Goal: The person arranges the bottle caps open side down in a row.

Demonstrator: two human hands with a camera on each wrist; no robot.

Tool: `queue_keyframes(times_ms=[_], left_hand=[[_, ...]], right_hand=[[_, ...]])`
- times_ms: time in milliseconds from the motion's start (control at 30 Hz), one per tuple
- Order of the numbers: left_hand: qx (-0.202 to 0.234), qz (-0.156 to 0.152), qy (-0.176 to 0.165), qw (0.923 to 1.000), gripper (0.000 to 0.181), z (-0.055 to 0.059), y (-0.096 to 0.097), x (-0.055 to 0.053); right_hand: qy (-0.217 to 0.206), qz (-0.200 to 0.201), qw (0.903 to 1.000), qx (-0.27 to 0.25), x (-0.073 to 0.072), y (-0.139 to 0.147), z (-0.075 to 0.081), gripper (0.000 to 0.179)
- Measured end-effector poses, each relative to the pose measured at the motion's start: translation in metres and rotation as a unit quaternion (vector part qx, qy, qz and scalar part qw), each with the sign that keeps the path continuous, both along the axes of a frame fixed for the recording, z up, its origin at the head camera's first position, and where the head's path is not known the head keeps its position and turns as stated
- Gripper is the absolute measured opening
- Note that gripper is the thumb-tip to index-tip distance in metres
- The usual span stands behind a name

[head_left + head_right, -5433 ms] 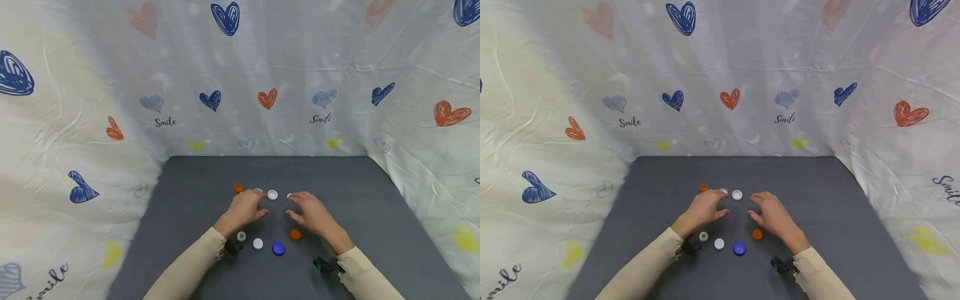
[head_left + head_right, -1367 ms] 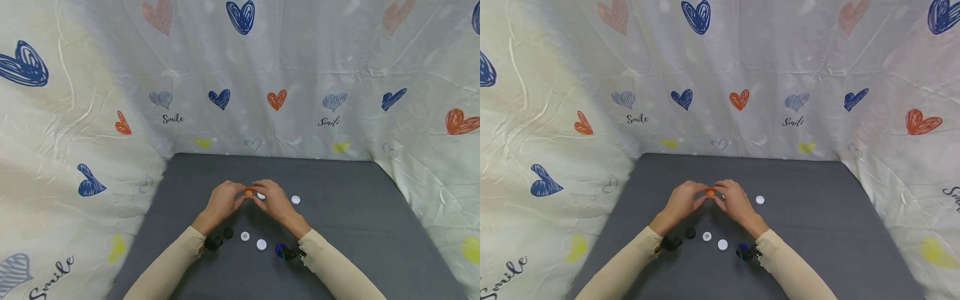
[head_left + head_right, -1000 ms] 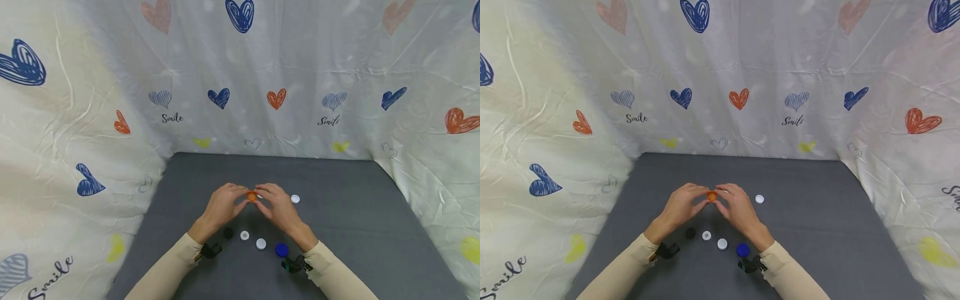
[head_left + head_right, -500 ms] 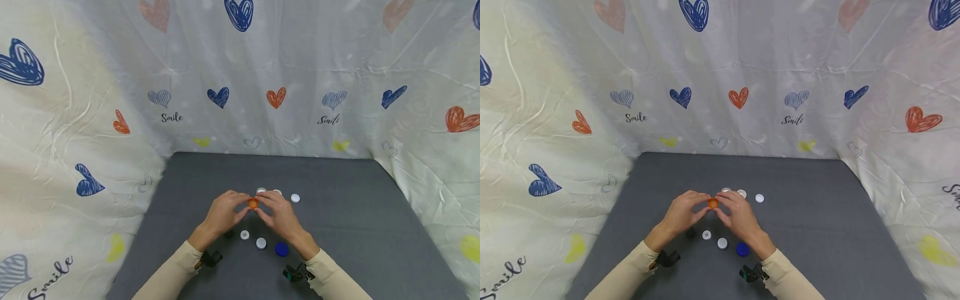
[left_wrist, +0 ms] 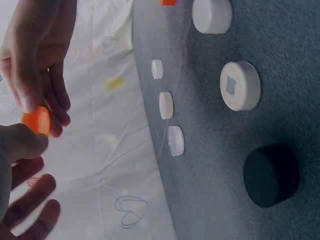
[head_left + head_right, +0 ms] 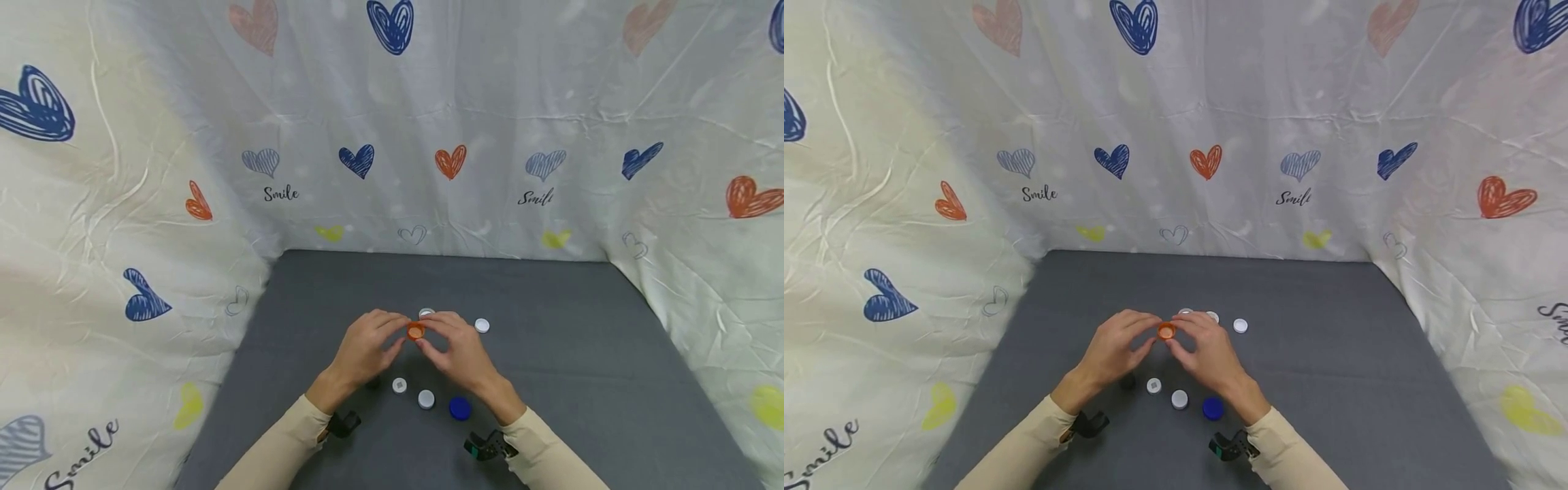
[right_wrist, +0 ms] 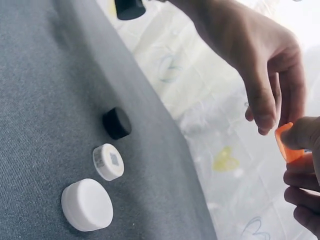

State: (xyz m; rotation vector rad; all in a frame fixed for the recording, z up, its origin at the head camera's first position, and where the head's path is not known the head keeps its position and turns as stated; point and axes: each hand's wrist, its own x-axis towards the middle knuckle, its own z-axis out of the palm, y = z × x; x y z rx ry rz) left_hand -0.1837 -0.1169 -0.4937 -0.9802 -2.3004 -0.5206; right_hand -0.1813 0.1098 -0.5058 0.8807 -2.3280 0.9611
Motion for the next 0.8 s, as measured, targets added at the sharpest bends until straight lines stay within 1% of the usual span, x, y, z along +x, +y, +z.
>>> queue_keyframes(times_ms=[100, 200, 267, 333, 400, 533, 600, 667, 733, 800], left_hand=[[-0.001, -0.013, 0.019, 0.9997, 0.039, 0.001, 0.000, 0.000], [0.005, -0.023, 0.034, 0.9991, 0.036, 0.002, -0.001, 0.000], [0.012, -0.028, 0.038, 0.9988, 0.034, 0.002, -0.002, 0.000], [0.025, -0.032, 0.034, 0.9986, 0.034, 0.001, -0.002, -0.001], [0.045, -0.032, 0.013, 0.9984, 0.033, 0.000, -0.002, -0.001], [0.082, -0.010, -0.050, 0.9953, 0.027, -0.003, -0.003, 0.001], [0.092, 0.006, -0.081, 0.9925, 0.023, -0.002, -0.003, 0.002], [0.100, 0.012, -0.106, 0.9893, 0.021, -0.002, -0.003, 0.003], [0.110, 0.009, -0.130, 0.9854, 0.020, -0.002, -0.002, 0.003], [0.117, -0.003, -0.161, 0.9799, 0.017, -0.002, -0.002, 0.003]], right_hand=[[-0.030, 0.015, 0.9994, -0.013, 0.001, 0.002, 0.002, 0.031], [-0.072, 0.035, 0.9962, -0.035, 0.003, 0.003, 0.006, 0.030], [-0.096, 0.040, 0.9935, -0.047, 0.005, 0.004, 0.008, 0.029], [-0.102, 0.038, 0.9926, -0.054, 0.005, 0.005, 0.009, 0.027], [-0.089, 0.031, 0.9941, -0.054, 0.005, 0.006, 0.011, 0.027], [-0.030, 0.015, 0.9988, -0.037, 0.002, 0.008, 0.010, 0.034], [-0.002, 0.018, 0.9996, -0.023, 0.000, 0.009, 0.009, 0.039], [0.024, 0.026, 0.9993, -0.006, -0.002, 0.009, 0.008, 0.045], [0.049, 0.038, 0.9980, 0.011, -0.003, 0.009, 0.006, 0.049], [0.073, 0.048, 0.9959, 0.024, -0.004, 0.007, 0.005, 0.052]])
